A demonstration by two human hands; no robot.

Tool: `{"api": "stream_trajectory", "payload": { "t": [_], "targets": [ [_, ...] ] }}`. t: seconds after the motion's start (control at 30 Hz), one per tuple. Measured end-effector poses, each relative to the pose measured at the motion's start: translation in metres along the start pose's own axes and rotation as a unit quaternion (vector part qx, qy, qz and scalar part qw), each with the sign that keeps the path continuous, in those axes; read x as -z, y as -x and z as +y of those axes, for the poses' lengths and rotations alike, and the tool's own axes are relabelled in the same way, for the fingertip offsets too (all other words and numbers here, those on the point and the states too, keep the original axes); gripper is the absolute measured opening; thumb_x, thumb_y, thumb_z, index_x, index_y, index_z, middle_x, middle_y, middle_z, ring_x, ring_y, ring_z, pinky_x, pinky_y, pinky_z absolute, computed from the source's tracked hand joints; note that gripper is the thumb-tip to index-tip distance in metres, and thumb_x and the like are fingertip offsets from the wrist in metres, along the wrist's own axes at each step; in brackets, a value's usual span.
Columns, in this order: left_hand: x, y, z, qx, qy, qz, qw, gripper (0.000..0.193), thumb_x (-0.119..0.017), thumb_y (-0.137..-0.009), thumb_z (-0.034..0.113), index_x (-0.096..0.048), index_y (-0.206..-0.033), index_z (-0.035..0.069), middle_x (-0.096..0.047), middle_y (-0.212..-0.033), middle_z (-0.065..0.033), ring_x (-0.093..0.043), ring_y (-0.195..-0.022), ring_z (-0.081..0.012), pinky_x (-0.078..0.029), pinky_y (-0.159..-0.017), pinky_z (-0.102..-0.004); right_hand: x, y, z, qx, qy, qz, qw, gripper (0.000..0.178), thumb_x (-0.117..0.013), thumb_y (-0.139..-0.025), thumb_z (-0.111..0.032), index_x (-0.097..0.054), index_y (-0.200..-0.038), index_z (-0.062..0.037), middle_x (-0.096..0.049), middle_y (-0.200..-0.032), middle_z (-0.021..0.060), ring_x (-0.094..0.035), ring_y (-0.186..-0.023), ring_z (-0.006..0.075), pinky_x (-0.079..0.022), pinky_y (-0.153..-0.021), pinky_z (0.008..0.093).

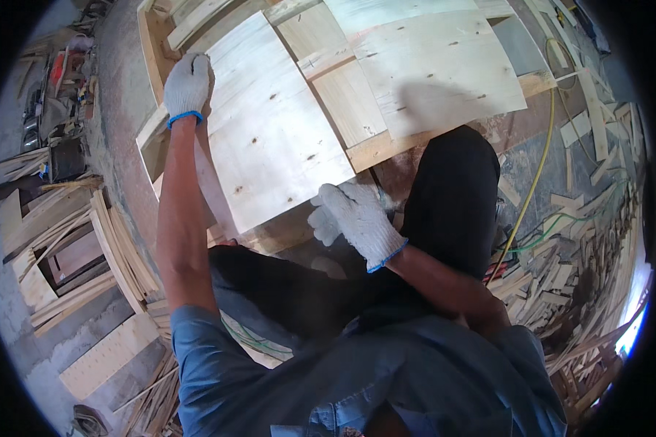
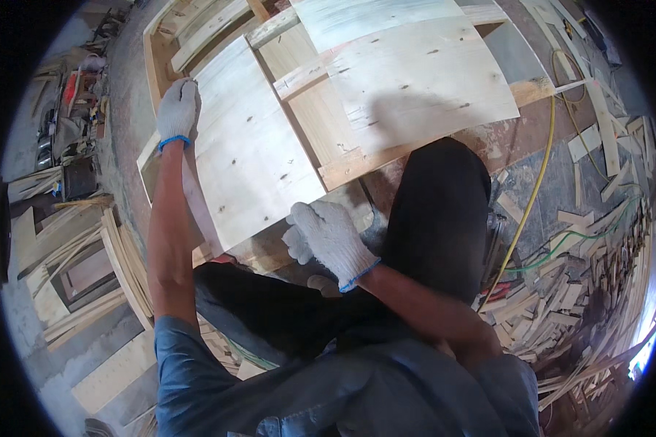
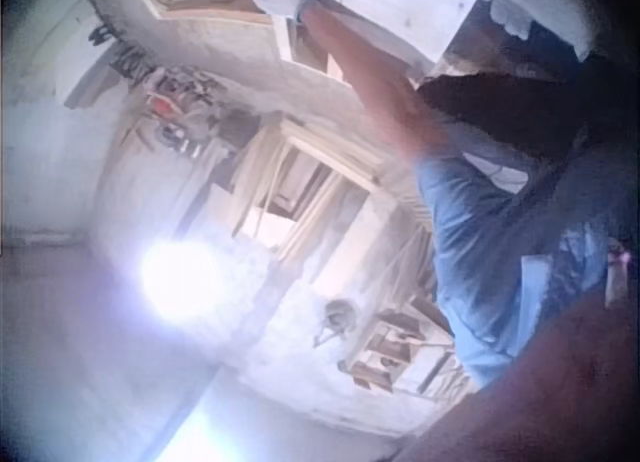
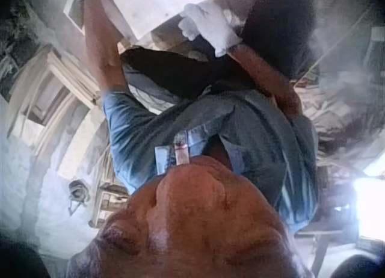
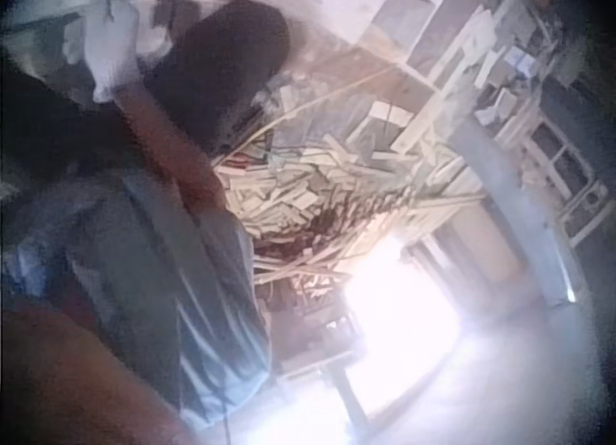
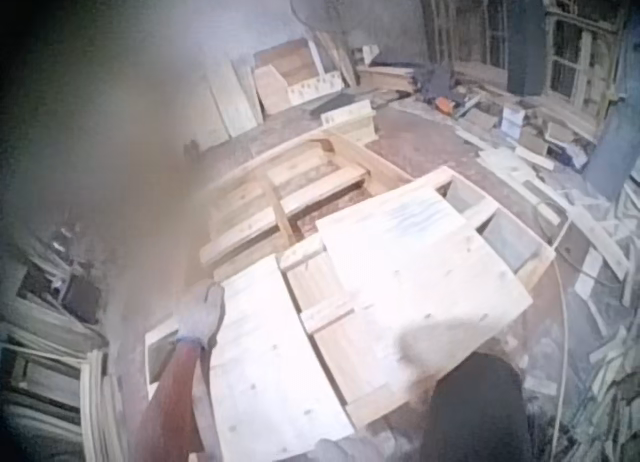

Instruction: The person measures and marks wooden panels using a ruler and pencil, then uses a nail gun to fasten the panels into a wooden frame. The person repeatedly positions and secures multiple panels to build a structured assembly.

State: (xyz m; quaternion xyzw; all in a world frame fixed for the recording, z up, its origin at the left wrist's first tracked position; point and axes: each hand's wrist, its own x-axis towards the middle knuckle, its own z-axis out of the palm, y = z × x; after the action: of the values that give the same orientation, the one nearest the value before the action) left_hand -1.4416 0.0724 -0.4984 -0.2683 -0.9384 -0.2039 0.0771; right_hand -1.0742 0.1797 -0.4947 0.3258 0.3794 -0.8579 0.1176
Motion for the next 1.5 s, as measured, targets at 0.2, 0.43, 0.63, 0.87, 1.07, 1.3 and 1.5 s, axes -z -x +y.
{"api": "stream_trajectory", "payload": {
  "t": [0.2, 0.43, 0.63, 0.87, 1.07, 1.3, 1.5],
  "targets": [
    [0.002, 0.005, 0.011, 0.006, -0.047, 0.014, 0.999, 0.043, -0.043, -0.091, 0.043, -0.069, -0.106, 0.012, -0.067, -0.109, -0.0201, -0.060, -0.106, -0.0409, -0.046, -0.091, -0.0470, 0.000, 0.001, -0.004, 0.005, 0.000, 0.004, 1.000, 0.037, -0.052, -0.101, -0.029, -0.063, -0.098, 0.0061, -0.066, -0.071, 0.0130, -0.062, -0.053, 0.0159, -0.051, -0.047, 0.0271],
    [0.001, 0.005, 0.012, 0.019, -0.048, -0.003, 0.999, 0.044, -0.045, -0.091, 0.044, -0.069, -0.111, 0.013, -0.068, -0.109, -0.0187, -0.062, -0.108, -0.0386, -0.047, -0.093, -0.0438, -0.001, -0.004, -0.001, 0.005, 0.034, 0.021, 0.999, 0.038, -0.051, -0.101, -0.031, -0.063, -0.098, 0.0049, -0.065, -0.070, 0.0123, -0.060, -0.051, 0.0162, -0.050, -0.045, 0.0278],
    [0.002, 0.006, -0.006, -0.006, -0.063, 0.015, 0.998, 0.045, -0.044, -0.091, 0.043, -0.068, -0.112, 0.012, -0.068, -0.111, -0.0187, -0.061, -0.107, -0.0400, -0.047, -0.093, -0.0456, -0.010, -0.003, 0.000, 0.010, -0.014, 0.030, 0.999, 0.037, -0.050, -0.101, -0.031, -0.061, -0.095, 0.0039, -0.064, -0.069, 0.0125, -0.059, -0.051, 0.0169, -0.049, -0.044, 0.0286],
    [-0.001, 0.008, 0.005, 0.015, -0.060, 0.009, 0.998, 0.043, -0.044, -0.092, 0.042, -0.068, -0.110, 0.011, -0.067, -0.110, -0.0191, -0.061, -0.108, -0.0396, -0.046, -0.094, -0.0448, -0.005, -0.004, 0.004, 0.016, -0.034, 0.024, 0.999, 0.035, -0.050, -0.101, -0.028, -0.058, -0.099, 0.0062, -0.065, -0.073, 0.0154, -0.062, -0.053, 0.0196, -0.052, -0.045, 0.0306],
    [0.003, 0.008, -0.001, 0.008, -0.030, -0.006, 0.999, 0.044, -0.046, -0.093, 0.038, -0.067, -0.115, 0.006, -0.066, -0.118, -0.0194, -0.060, -0.114, -0.0363, -0.045, -0.099, -0.0420, 0.000, 0.005, -0.012, 0.039, 0.042, -0.014, 0.998, 0.035, -0.048, -0.103, -0.027, -0.062, -0.092, 0.0038, -0.067, -0.077, 0.0126, -0.064, -0.058, 0.0178, -0.052, -0.050, 0.0296],
    [0.054, 0.075, 0.031, -0.085, -0.014, 0.021, 0.996, 0.043, -0.054, -0.091, 0.032, -0.060, -0.122, 0.003, -0.058, -0.126, -0.0223, -0.053, -0.119, -0.0388, -0.039, -0.103, -0.0452, 0.011, 0.017, -0.087, 0.320, 0.504, 0.025, 0.802, 0.015, -0.057, -0.091, -0.017, -0.067, -0.094, -0.0058, -0.065, -0.075, 0.0090, -0.067, -0.073, 0.0235, -0.053, -0.063, 0.0370],
    [0.119, 0.199, 0.084, -0.081, -0.076, -0.237, 0.965, 0.057, -0.061, -0.086, 0.039, -0.053, -0.129, 0.003, -0.046, -0.136, -0.0262, -0.043, -0.126, -0.0431, -0.032, -0.109, -0.0509, -0.032, -0.118, -0.168, 0.554, 0.575, 0.126, 0.588, 0.034, -0.057, -0.090, -0.034, -0.063, -0.100, -0.0026, -0.067, -0.097, 0.0225, -0.064, -0.093, 0.0384, -0.051, -0.081, 0.0487]
  ]
}}
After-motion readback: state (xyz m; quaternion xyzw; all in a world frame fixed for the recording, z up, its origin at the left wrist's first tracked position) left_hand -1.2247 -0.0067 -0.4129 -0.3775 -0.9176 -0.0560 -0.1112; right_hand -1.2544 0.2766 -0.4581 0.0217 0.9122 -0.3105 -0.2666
